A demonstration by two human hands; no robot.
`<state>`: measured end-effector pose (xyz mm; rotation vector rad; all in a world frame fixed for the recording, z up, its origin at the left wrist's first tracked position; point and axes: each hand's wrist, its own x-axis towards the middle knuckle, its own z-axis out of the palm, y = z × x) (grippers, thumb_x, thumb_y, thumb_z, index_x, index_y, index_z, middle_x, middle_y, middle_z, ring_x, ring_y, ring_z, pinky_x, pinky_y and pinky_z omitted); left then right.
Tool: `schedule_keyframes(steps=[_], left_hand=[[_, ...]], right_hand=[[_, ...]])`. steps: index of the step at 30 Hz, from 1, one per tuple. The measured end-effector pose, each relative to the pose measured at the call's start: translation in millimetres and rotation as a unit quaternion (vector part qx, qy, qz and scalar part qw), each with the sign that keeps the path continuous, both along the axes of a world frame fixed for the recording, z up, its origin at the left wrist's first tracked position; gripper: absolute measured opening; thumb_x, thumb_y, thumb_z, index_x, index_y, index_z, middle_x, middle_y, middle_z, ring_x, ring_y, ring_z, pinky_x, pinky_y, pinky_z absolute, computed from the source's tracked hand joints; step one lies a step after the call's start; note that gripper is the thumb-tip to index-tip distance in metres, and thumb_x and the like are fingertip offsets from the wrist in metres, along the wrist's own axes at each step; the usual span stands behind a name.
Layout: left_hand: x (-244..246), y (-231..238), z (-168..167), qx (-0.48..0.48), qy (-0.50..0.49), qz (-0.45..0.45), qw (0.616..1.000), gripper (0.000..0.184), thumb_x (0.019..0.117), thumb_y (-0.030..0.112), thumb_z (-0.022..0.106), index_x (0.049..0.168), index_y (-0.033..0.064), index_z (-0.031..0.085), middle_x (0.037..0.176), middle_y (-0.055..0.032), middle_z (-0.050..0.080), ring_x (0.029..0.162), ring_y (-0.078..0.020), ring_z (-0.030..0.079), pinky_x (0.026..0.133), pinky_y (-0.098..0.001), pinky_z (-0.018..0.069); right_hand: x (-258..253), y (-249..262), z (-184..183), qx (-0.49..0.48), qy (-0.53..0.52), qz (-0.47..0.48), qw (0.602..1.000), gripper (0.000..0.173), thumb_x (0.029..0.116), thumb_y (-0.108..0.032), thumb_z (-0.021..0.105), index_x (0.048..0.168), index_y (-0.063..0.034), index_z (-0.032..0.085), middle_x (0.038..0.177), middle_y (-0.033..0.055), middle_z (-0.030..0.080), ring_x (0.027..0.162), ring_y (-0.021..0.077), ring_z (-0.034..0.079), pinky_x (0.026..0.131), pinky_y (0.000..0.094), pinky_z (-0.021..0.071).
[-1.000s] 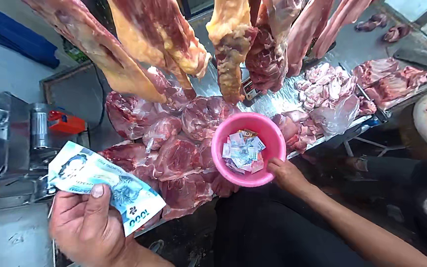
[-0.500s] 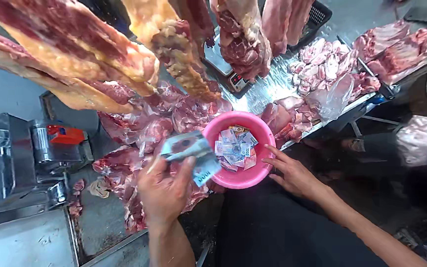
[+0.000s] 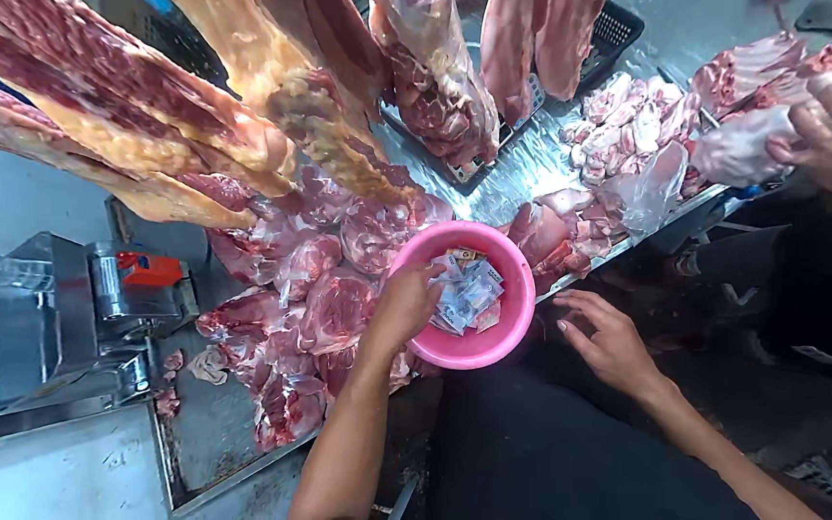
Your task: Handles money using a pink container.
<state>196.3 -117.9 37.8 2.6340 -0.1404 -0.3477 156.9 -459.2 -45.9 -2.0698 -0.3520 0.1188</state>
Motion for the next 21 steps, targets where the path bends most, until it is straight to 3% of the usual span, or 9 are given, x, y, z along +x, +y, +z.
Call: schedule_keyframes(steps=[4,10,12,13,15,17,18,19,21], left_hand=[[24,-8,-13,0.015,0.043,-0.039,0.998,0.029,0.1017,0.011,0.056,0.127,0.0093,0.070,0.109,-0.0121,0.074,0.099,-0.0276,0.071,0.092,-0.0527,0.0564],[59,-48,-72,0.117,0.162,-0.014,0.980,0.025,0.0938,0.019,0.064,0.115,0.0106,0.073,0.106,-0.0196,0.072,0.103,-0.0411,0.068,0.085,-0.0664,0.0533],[64,-55,-73,0.054,0.198,0.076,0.976,0.033,0.1013,0.031,0.056,0.103,0.0020,0.072,0.100,-0.0198,0.072,0.095,-0.0360,0.070,0.083,-0.0611,0.0558],[66,-57,-75,-0.010,0.218,0.142,0.965,0.043,0.1048,0.038,0.051,0.102,-0.0003,0.071,0.092,-0.0167,0.073,0.082,-0.0287,0.072,0.076,-0.0517,0.0590],[66,-64,-85,-0.194,0.256,0.304,0.897,0.048,0.1055,0.047,0.050,0.107,0.0018,0.066,0.076,-0.0088,0.068,0.057,-0.0159,0.063,0.055,-0.0322,0.0542],[70,-72,-98,-0.321,0.248,0.421,0.811,0.036,0.1037,0.039,0.054,0.109,0.0048,0.065,0.071,-0.0070,0.065,0.050,-0.0140,0.058,0.046,-0.0280,0.0492],[72,-72,-99,-0.334,0.238,0.441,0.798,0.029,0.1032,0.032,0.055,0.111,0.0053,0.063,0.073,-0.0065,0.065,0.051,-0.0135,0.058,0.046,-0.0276,0.0483],[70,-71,-97,-0.327,0.225,0.437,0.807,0.025,0.1020,0.027,0.056,0.112,0.0047,0.062,0.074,-0.0060,0.064,0.053,-0.0131,0.058,0.048,-0.0277,0.0484],[53,-59,-81,-0.281,0.176,0.354,0.874,0.025,0.0987,0.026,0.061,0.107,0.0024,0.066,0.075,-0.0060,0.063,0.058,-0.0135,0.058,0.055,-0.0317,0.0509]], right_hand=[[3,0,-8,-0.010,0.006,0.003,1.000,0.029,0.0962,-0.026,0.063,0.120,-0.0142,0.073,0.124,0.0019,0.069,0.085,0.0069,0.069,0.073,0.0246,0.0610],[15,5,2,-0.039,0.008,0.064,0.997,0.029,0.0968,-0.028,0.063,0.123,-0.0179,0.072,0.118,-0.0026,0.070,0.083,0.0045,0.068,0.074,0.0237,0.0608],[18,3,2,-0.035,0.006,0.065,0.997,0.030,0.0967,-0.029,0.062,0.123,-0.0189,0.073,0.118,-0.0033,0.070,0.082,0.0041,0.068,0.072,0.0237,0.0608],[20,2,-1,-0.030,0.006,0.059,0.998,0.030,0.0968,-0.029,0.062,0.123,-0.0190,0.073,0.117,-0.0034,0.071,0.082,0.0042,0.068,0.072,0.0238,0.0610],[21,-1,-6,-0.029,0.021,0.044,0.998,0.030,0.0965,-0.030,0.063,0.123,-0.0195,0.073,0.115,-0.0039,0.071,0.082,0.0044,0.069,0.073,0.0246,0.0615],[21,0,-7,-0.036,0.028,0.040,0.998,0.029,0.0958,-0.029,0.064,0.122,-0.0198,0.073,0.113,-0.0048,0.071,0.082,0.0041,0.069,0.073,0.0248,0.0615],[21,0,-5,-0.038,0.028,0.043,0.998,0.030,0.0955,-0.029,0.064,0.123,-0.0203,0.073,0.114,-0.0056,0.071,0.084,0.0036,0.069,0.074,0.0243,0.0616],[19,-1,-2,-0.038,0.028,0.049,0.998,0.030,0.0955,-0.029,0.064,0.123,-0.0208,0.073,0.115,-0.0063,0.071,0.084,0.0033,0.069,0.075,0.0239,0.0618],[19,-9,2,-0.035,0.030,0.055,0.997,0.030,0.0961,-0.030,0.064,0.123,-0.0211,0.073,0.115,-0.0068,0.072,0.086,0.0037,0.069,0.076,0.0248,0.0622]])
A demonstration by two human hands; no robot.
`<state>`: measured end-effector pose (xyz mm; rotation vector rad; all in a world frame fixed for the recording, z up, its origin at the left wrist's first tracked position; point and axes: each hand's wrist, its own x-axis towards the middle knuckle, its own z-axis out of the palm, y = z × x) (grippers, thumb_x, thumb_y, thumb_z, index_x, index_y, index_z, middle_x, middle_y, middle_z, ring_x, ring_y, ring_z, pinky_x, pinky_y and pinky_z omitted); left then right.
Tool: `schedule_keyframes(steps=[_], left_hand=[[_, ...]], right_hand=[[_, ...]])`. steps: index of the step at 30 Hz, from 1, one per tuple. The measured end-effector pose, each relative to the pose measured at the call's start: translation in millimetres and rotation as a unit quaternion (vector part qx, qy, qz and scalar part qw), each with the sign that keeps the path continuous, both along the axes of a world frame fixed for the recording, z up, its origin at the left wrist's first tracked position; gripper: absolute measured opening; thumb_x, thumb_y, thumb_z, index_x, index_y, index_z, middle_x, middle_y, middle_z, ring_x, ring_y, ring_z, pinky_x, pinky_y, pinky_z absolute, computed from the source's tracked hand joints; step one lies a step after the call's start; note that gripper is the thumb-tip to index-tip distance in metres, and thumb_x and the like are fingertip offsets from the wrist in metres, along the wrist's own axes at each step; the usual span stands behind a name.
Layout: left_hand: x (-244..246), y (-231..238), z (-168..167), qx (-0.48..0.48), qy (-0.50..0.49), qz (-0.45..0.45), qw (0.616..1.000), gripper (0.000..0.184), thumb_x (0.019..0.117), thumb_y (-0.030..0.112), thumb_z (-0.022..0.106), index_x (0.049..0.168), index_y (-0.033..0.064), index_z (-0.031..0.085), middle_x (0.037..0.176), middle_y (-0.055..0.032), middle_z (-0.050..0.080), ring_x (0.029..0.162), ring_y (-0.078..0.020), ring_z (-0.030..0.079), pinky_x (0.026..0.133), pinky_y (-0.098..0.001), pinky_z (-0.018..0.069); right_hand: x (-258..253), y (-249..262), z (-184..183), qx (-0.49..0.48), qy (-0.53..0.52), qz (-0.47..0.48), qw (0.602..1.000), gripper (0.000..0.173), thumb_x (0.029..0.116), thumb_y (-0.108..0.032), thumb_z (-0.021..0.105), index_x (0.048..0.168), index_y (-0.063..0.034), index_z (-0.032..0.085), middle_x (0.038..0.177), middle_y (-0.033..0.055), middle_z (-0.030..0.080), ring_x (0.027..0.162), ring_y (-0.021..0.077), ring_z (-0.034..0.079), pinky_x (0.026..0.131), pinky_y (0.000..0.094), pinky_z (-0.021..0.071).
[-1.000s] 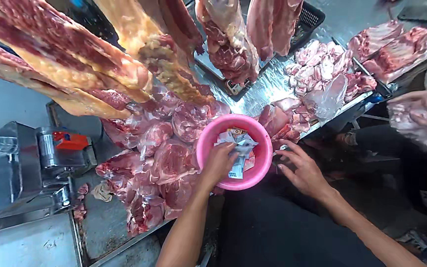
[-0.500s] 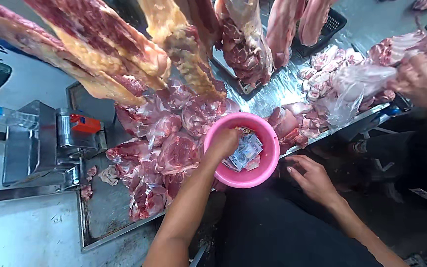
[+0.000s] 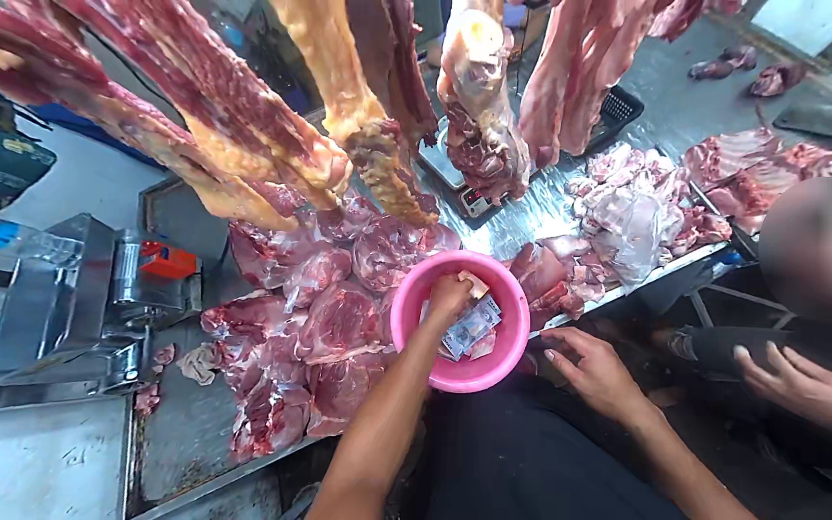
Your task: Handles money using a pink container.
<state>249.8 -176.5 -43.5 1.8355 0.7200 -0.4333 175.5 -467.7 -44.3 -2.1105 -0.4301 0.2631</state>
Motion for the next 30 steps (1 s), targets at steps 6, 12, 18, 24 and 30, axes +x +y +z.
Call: schedule_keyframes(steps=[6,12,18,24,30], left_hand=[[-51,72,80,0.186,-0.081,-0.225,0.953,0.031,0.0970,0.040,0.069,0.091,0.0097,0.074,0.075,-0.0077,0.070,0.070,-0.0232,0.067,0.068,-0.0532,0.0561],[-42,55,85,0.240,-0.100,-0.246,0.934,0.043,0.0933,0.047,0.073,0.075,0.0076,0.068,0.071,-0.0072,0.065,0.069,-0.0246,0.064,0.068,-0.0530,0.0531],[-41,61,89,0.170,-0.104,-0.333,0.922,0.052,0.1045,0.052,0.051,0.141,0.0172,0.063,0.119,-0.0125,0.072,0.110,-0.0268,0.068,0.101,-0.0544,0.0506],[-63,84,93,0.225,-0.073,-0.319,0.918,0.028,0.1043,0.023,0.058,0.126,0.0151,0.073,0.095,-0.0064,0.074,0.086,-0.0205,0.068,0.084,-0.0487,0.0546],[-28,29,40,0.313,0.120,-0.440,0.833,0.019,0.0881,0.017,0.071,0.097,0.0004,0.071,0.102,-0.0228,0.069,0.099,-0.0431,0.067,0.079,-0.0671,0.0534]], right_hand=[[21,-13,2,-0.017,-0.004,-0.022,1.000,0.029,0.0984,-0.028,0.062,0.123,-0.0160,0.071,0.111,-0.0007,0.073,0.090,0.0110,0.071,0.080,0.0353,0.0627],[38,23,36,0.009,-0.028,0.023,0.999,0.026,0.0991,-0.028,0.061,0.119,-0.0165,0.072,0.105,-0.0047,0.075,0.084,0.0047,0.071,0.077,0.0268,0.0619],[41,45,40,0.028,-0.029,0.050,0.998,0.025,0.1005,-0.027,0.062,0.120,-0.0143,0.072,0.106,-0.0016,0.074,0.084,0.0062,0.071,0.077,0.0281,0.0626],[37,23,12,0.011,-0.014,-0.015,1.000,0.025,0.0989,-0.027,0.060,0.117,-0.0149,0.073,0.100,-0.0033,0.075,0.080,0.0047,0.070,0.075,0.0266,0.0618],[27,28,22,0.006,-0.031,0.001,0.999,0.024,0.1008,-0.029,0.059,0.116,-0.0154,0.074,0.101,-0.0040,0.074,0.080,0.0026,0.068,0.074,0.0233,0.0600]])
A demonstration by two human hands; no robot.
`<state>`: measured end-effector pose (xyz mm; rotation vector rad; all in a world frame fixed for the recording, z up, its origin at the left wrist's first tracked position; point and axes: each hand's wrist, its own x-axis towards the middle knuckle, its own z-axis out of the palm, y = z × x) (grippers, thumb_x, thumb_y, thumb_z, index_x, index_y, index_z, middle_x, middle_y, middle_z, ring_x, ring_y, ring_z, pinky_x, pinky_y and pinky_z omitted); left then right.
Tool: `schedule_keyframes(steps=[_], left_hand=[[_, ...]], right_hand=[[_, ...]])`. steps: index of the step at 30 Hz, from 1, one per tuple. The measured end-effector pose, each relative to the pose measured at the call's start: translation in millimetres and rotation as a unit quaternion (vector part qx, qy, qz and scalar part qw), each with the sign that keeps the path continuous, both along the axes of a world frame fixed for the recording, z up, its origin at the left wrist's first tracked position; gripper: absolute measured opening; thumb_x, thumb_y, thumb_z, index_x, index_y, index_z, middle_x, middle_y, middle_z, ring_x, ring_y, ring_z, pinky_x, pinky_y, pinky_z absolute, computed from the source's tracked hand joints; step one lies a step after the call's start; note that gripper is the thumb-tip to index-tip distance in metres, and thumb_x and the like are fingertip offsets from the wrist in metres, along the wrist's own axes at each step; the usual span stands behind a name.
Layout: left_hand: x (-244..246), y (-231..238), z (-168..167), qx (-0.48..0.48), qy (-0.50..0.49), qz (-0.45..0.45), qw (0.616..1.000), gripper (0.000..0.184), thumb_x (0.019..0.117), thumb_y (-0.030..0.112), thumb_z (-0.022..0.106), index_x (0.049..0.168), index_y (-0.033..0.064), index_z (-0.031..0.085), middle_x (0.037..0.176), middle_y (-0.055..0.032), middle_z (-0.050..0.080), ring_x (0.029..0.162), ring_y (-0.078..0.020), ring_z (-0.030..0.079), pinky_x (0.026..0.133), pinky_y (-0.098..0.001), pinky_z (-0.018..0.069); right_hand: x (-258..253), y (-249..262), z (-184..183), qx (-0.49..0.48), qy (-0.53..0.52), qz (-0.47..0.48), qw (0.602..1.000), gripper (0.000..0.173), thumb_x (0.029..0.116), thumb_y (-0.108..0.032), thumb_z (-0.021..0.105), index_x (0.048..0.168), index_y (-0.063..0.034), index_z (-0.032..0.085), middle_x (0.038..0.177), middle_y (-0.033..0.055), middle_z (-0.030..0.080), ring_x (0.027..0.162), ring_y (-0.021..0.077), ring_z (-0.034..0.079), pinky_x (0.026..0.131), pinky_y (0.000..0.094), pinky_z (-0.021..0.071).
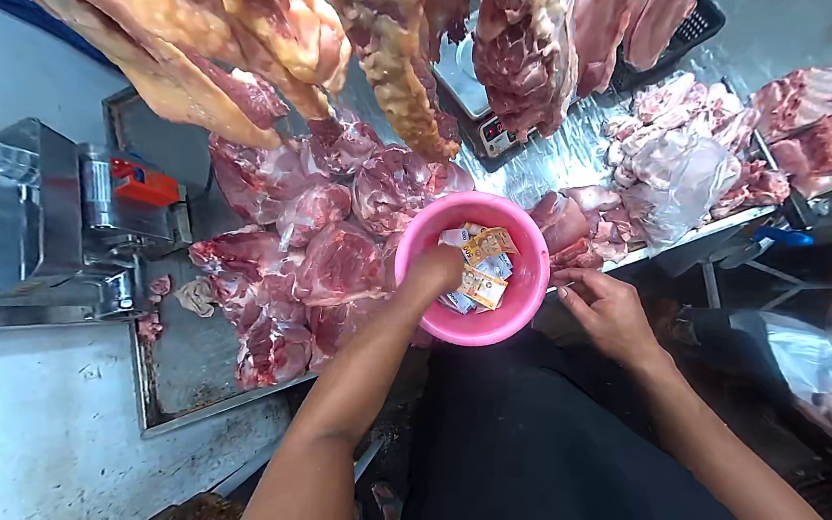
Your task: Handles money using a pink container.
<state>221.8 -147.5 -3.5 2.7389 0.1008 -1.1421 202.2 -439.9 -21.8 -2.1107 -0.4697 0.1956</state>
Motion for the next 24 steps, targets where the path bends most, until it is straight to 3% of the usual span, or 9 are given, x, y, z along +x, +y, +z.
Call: schedule_keyframes(steps=[4,7,10,12,15,19,24], left_hand=[[-12,-31,-23,0.115,0.114,-0.074,0.984,0.021,0.0809,0.013,0.076,0.098,0.0023,0.072,0.104,-0.0201,0.070,0.099,-0.0420,0.066,0.074,-0.0639,0.0520],[-10,-16,-32,0.080,0.149,-0.160,0.972,0.016,0.0872,0.014,0.071,0.101,0.0059,0.074,0.103,-0.0185,0.071,0.100,-0.0403,0.067,0.078,-0.0639,0.0530],[-7,0,-29,-0.007,0.169,-0.247,0.954,0.035,0.0956,0.010,0.061,0.128,0.0194,0.072,0.115,-0.0140,0.072,0.111,-0.0381,0.066,0.092,-0.0658,0.0504],[-9,0,-23,0.001,0.154,-0.241,0.958,0.043,0.0921,0.006,0.063,0.133,0.0183,0.068,0.117,-0.0154,0.071,0.112,-0.0397,0.066,0.091,-0.0660,0.0506],[-11,4,-30,0.026,0.146,-0.223,0.964,0.040,0.0867,0.012,0.071,0.127,0.0100,0.067,0.112,-0.0188,0.070,0.107,-0.0421,0.066,0.085,-0.0676,0.0514],[-10,4,-42,0.021,0.151,-0.212,0.965,0.031,0.0872,0.021,0.075,0.112,0.0041,0.070,0.105,-0.0197,0.070,0.102,-0.0420,0.066,0.083,-0.0675,0.0514],[-16,9,-66,0.027,0.094,-0.209,0.973,0.028,0.0828,0.013,0.077,0.108,0.0041,0.070,0.104,-0.0190,0.070,0.101,-0.0410,0.067,0.083,-0.0645,0.0532]], right_hand=[[-1,-5,-8,0.022,0.004,-0.004,1.000,0.024,0.1004,-0.027,0.059,0.116,-0.0148,0.073,0.105,-0.0041,0.074,0.085,0.0034,0.070,0.077,0.0227,0.0611],[-4,-7,-18,0.018,0.045,-0.012,0.999,0.025,0.0994,-0.028,0.060,0.118,-0.0157,0.072,0.107,-0.0041,0.074,0.086,0.0044,0.070,0.077,0.0242,0.0616],[-5,-3,-24,0.002,0.104,0.009,0.995,0.029,0.0981,-0.030,0.062,0.123,-0.0163,0.070,0.108,-0.0041,0.074,0.083,0.0061,0.071,0.074,0.0275,0.0626],[-4,3,-28,-0.007,0.126,0.027,0.992,0.034,0.0973,-0.033,0.063,0.126,-0.0159,0.067,0.107,-0.0040,0.073,0.081,0.0063,0.071,0.073,0.0280,0.0627],[-5,12,-28,-0.004,0.158,0.027,0.987,0.039,0.0961,-0.034,0.065,0.130,-0.0148,0.064,0.105,-0.0035,0.074,0.079,0.0070,0.071,0.074,0.0285,0.0631],[-5,17,-30,-0.001,0.189,0.009,0.982,0.039,0.0956,-0.035,0.066,0.129,-0.0146,0.064,0.103,-0.0015,0.075,0.078,0.0086,0.072,0.073,0.0299,0.0635],[-7,24,-29,0.014,0.201,0.011,0.979,0.034,0.0964,-0.032,0.066,0.126,-0.0154,0.065,0.101,-0.0019,0.075,0.077,0.0088,0.073,0.072,0.0295,0.0638]])
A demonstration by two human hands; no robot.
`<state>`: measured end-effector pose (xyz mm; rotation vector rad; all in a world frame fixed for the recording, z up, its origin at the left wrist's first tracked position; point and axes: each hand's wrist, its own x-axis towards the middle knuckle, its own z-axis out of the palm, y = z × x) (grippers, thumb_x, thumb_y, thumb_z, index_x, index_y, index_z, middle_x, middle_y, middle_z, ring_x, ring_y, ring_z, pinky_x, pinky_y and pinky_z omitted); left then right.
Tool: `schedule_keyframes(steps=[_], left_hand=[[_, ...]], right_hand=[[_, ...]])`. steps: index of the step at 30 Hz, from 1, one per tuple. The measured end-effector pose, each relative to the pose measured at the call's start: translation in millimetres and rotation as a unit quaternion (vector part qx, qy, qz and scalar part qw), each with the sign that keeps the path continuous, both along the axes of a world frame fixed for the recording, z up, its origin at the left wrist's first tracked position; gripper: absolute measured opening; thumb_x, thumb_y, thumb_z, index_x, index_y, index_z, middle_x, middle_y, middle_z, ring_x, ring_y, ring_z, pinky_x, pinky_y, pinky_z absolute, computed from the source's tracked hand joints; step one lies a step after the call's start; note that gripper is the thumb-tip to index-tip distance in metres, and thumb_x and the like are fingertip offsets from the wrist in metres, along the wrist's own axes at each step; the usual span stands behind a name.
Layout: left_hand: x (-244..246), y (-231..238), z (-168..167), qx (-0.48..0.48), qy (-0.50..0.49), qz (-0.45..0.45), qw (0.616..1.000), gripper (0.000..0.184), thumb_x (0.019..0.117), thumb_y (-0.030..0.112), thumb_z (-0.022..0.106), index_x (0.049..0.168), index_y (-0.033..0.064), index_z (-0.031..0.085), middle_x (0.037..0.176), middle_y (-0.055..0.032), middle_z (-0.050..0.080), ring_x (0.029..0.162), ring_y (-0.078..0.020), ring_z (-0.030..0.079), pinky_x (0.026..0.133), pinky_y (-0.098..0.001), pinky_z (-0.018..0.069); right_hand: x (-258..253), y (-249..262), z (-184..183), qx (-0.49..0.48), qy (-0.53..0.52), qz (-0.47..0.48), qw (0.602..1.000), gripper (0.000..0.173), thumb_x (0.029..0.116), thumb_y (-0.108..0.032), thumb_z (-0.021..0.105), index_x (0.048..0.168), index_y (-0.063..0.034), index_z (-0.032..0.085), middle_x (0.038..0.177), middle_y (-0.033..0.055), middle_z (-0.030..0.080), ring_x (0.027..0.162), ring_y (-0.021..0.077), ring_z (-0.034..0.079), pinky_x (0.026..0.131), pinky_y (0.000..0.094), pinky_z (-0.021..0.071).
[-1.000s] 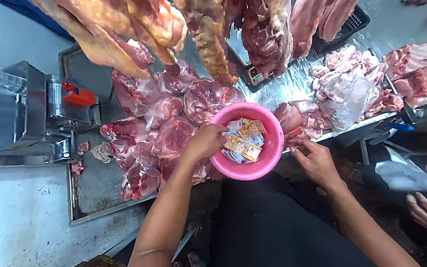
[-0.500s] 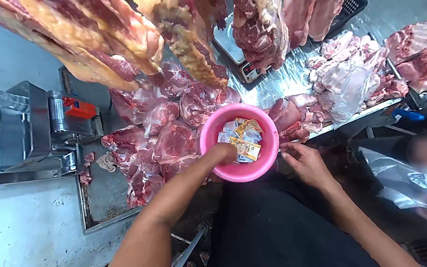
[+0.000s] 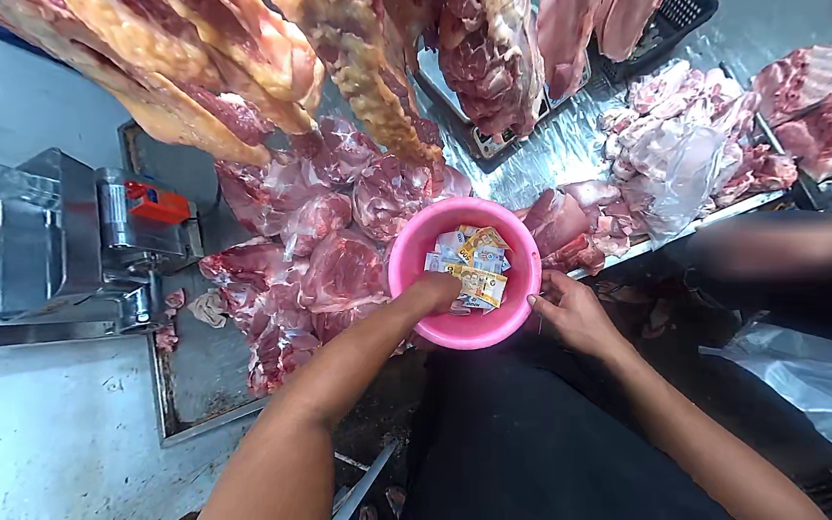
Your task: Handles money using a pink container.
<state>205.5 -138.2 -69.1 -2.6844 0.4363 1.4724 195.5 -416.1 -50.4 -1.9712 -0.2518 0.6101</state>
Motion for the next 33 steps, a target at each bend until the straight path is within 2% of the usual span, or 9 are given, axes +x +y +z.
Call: schedule_keyframes(steps=[6,10,13,18,21,23,27,30,33], left_hand=[[7,2,-6,-0.014,0.040,-0.049,0.998,0.022,0.0901,0.021,0.073,0.108,0.0085,0.073,0.101,-0.0160,0.071,0.099,-0.0378,0.068,0.084,-0.0614,0.0544],[13,-12,0,-0.003,0.114,-0.004,0.993,0.045,0.0938,0.049,0.063,0.106,0.0066,0.073,0.096,-0.0178,0.071,0.095,-0.0378,0.069,0.080,-0.0665,0.0512],[16,-15,11,0.009,0.147,0.026,0.989,0.053,0.0943,0.058,0.058,0.102,0.0080,0.075,0.096,-0.0165,0.072,0.095,-0.0352,0.069,0.082,-0.0654,0.0499],[16,-11,38,-0.119,0.184,0.039,0.975,0.035,0.0969,0.038,0.066,0.112,0.0068,0.073,0.101,-0.0147,0.071,0.095,-0.0301,0.067,0.086,-0.0585,0.0498],[4,-19,39,-0.182,0.136,0.002,0.974,0.034,0.0958,0.030,0.068,0.122,0.0090,0.069,0.108,-0.0156,0.072,0.101,-0.0333,0.069,0.090,-0.0624,0.0517],[-8,-23,50,-0.214,0.093,-0.010,0.972,0.030,0.0979,0.028,0.064,0.120,0.0099,0.071,0.101,-0.0165,0.072,0.095,-0.0352,0.069,0.085,-0.0630,0.0527],[-30,-19,73,-0.270,0.056,-0.010,0.961,0.037,0.1023,0.036,0.052,0.124,0.0128,0.071,0.102,-0.0142,0.073,0.095,-0.0320,0.070,0.085,-0.0598,0.0543],[-42,-10,73,-0.284,0.053,0.010,0.957,0.054,0.0991,0.054,0.058,0.130,0.0102,0.064,0.117,-0.0151,0.069,0.111,-0.0315,0.066,0.099,-0.0580,0.0508],[-40,-8,64,-0.310,0.023,0.067,0.948,0.040,0.0987,0.043,0.065,0.118,0.0074,0.066,0.098,-0.0131,0.070,0.093,-0.0284,0.068,0.087,-0.0541,0.0548]], right_hand=[[0,1,-3,0.003,0.002,-0.012,1.000,0.037,0.0975,-0.035,0.066,0.129,-0.0156,0.064,0.100,-0.0019,0.075,0.077,0.0095,0.073,0.073,0.0301,0.0644],[2,1,-4,0.003,-0.006,-0.022,1.000,0.035,0.0992,-0.033,0.064,0.129,-0.0153,0.065,0.098,-0.0010,0.074,0.076,0.0102,0.072,0.071,0.0307,0.0641],[5,2,-2,-0.004,-0.008,-0.015,1.000,0.035,0.0994,-0.035,0.063,0.128,-0.0149,0.065,0.098,-0.0014,0.075,0.075,0.0092,0.072,0.070,0.0298,0.0632],[5,-1,-2,-0.018,-0.005,-0.014,1.000,0.035,0.1002,-0.037,0.062,0.128,-0.0156,0.065,0.100,-0.0006,0.074,0.078,0.0094,0.072,0.073,0.0310,0.0628],[6,-5,-2,-0.036,-0.012,-0.017,0.999,0.037,0.0989,-0.035,0.063,0.131,-0.0159,0.064,0.106,0.0002,0.074,0.079,0.0099,0.072,0.075,0.0322,0.0631],[4,-5,0,-0.048,-0.024,-0.024,0.998,0.042,0.0976,-0.033,0.065,0.135,-0.0159,0.063,0.110,0.0003,0.074,0.080,0.0099,0.072,0.076,0.0328,0.0633],[2,-3,6,-0.038,-0.010,-0.034,0.999,0.055,0.0956,-0.029,0.067,0.147,-0.0163,0.054,0.116,-0.0007,0.073,0.081,0.0093,0.073,0.075,0.0321,0.0648],[8,1,7,-0.036,0.004,-0.025,0.999,0.059,0.0945,-0.030,0.069,0.149,-0.0147,0.052,0.115,0.0009,0.073,0.082,0.0101,0.074,0.076,0.0329,0.0657],[13,5,10,-0.060,-0.028,-0.030,0.997,0.062,0.0924,-0.033,0.069,0.150,-0.0160,0.052,0.124,0.0035,0.071,0.094,0.0119,0.073,0.083,0.0355,0.0637]])
